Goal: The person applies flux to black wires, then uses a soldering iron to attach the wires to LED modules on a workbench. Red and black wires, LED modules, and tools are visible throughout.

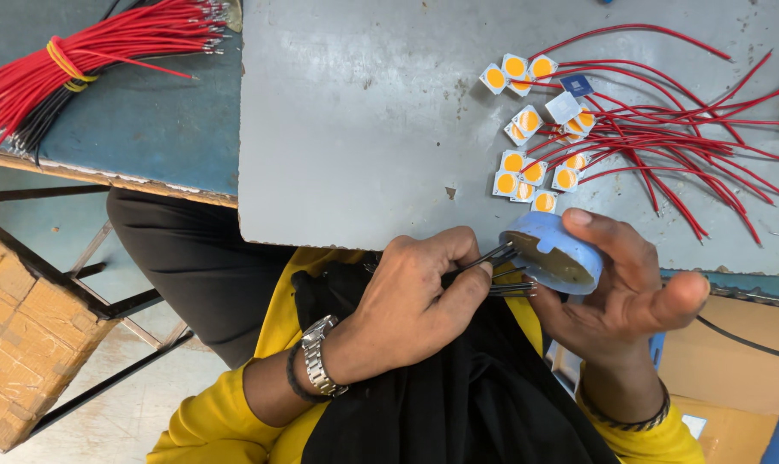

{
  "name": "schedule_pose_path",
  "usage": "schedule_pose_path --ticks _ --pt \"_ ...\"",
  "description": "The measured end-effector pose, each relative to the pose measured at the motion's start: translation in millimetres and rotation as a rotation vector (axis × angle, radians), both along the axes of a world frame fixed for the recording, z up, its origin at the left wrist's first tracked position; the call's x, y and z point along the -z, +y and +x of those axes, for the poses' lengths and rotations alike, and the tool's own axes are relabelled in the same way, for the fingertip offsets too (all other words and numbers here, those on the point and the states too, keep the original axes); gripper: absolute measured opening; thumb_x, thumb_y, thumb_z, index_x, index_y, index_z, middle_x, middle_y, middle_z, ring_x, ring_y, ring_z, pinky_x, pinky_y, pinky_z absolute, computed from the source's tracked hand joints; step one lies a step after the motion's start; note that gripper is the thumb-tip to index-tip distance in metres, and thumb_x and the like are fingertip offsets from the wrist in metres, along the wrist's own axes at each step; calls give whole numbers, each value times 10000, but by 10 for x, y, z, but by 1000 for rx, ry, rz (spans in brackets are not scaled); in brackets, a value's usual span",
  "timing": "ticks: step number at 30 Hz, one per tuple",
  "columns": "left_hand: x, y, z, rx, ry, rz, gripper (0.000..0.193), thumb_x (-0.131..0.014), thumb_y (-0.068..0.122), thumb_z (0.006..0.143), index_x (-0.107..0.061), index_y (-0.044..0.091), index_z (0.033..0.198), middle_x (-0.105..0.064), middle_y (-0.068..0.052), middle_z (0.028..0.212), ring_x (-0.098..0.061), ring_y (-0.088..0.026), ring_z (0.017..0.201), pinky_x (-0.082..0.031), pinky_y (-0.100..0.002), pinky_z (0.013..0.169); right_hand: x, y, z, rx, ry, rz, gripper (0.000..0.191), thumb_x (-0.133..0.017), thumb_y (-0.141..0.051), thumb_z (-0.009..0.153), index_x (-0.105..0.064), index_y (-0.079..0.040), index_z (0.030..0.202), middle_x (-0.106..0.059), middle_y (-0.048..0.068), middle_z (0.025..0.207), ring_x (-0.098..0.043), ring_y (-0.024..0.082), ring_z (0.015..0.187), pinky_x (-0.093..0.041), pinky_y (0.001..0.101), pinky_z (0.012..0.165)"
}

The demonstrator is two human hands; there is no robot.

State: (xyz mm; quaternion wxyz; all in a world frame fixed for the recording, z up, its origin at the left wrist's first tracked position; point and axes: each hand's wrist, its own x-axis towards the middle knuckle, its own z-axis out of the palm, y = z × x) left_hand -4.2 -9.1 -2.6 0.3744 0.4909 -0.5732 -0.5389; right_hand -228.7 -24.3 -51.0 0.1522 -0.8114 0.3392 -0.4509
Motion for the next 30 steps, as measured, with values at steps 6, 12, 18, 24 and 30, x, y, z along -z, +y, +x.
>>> schedule_pose_path --ticks 6,12,18,24,30 --pt "9 2 0 -4 14 4 204 -614 161 921 -580 0 800 -571 -108 556 -542 -180 446 -420 -335 474 2 -20 -19 78 0 9 1384 -805 167 748 133 -388 1601 -480 221 1380 -671 305 1086 -664 367 848" --pt "21 25 -24 -21 33 2 203 -622 156 918 -578 3 792 -590 -85 561 -529 -130 445 -409 -311 453 19 -12 -56 53 -23 22 1387 -800 168 743 130 -402 1601 -466 220 1397 -674 301 1086 -674 366 845" --pt "27 27 -41 -39 9 8 207 -646 153 904 -579 5 776 -583 -73 541 -504 -98 433 -394 -300 427 18 -6 -48 63 -28 18 1388 -801 162 740 139 -398 1593 -462 224 1399 -677 295 1074 -675 358 826" --pt "48 28 -59 -65 -9 2 219 -656 148 894 -570 6 751 -570 -75 528 -494 -94 422 -399 -293 418 -8 -3 2 50 -12 -24 1387 -803 151 706 142 -372 1576 -466 240 1347 -692 297 993 -682 395 815" --pt "59 29 -64 -103 5 -53 226 -668 125 890 -551 6 737 -575 -72 546 -491 -82 438 -402 -285 430 -10 -18 35 23 -21 -49 1369 -791 154 716 127 -381 1581 -466 234 1356 -690 261 955 -640 374 776"
